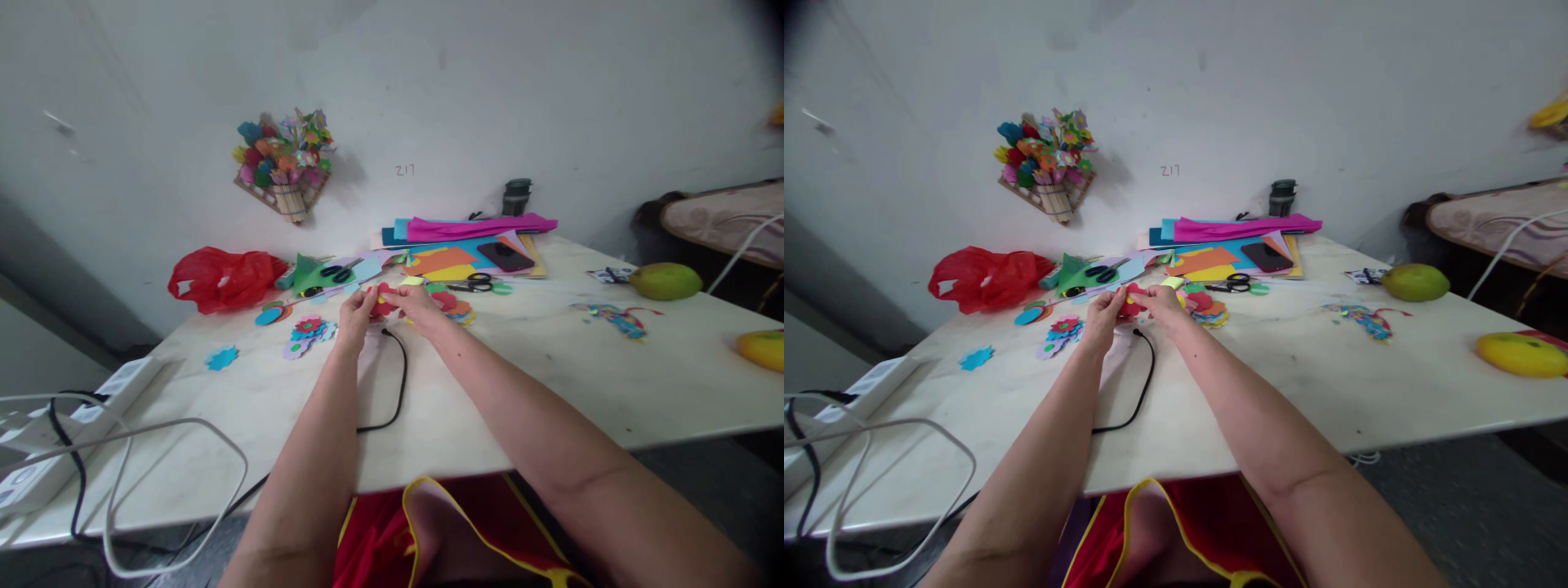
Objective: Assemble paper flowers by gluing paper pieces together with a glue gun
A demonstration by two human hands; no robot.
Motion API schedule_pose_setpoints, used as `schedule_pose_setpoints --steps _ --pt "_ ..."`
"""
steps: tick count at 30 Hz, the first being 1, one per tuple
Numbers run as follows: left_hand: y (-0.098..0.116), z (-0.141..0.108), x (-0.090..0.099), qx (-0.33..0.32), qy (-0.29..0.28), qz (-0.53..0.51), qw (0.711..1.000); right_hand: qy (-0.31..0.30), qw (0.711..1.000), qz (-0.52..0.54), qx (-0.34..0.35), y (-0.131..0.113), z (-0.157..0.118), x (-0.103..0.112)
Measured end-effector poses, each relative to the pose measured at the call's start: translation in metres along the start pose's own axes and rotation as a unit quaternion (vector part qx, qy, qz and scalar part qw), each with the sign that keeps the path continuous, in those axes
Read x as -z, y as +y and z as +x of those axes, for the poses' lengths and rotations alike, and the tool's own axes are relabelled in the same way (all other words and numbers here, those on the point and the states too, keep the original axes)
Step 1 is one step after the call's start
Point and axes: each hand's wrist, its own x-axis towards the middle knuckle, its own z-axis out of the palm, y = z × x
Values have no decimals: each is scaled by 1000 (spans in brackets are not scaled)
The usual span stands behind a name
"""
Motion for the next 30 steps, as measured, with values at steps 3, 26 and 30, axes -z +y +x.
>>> schedule_pose_setpoints --steps 3,26,30 --pt "0 -1 0 0 -4 -1 1000 6 1000 -6 -3 -1 0 0" --pt "-2 2 0 -11 5 -5 1000 -1 1000 -13 -16 -2 0 0" --pt "-2 2 0 -7 12 -1 1000 2 1000 -16 -9 0 2 0"
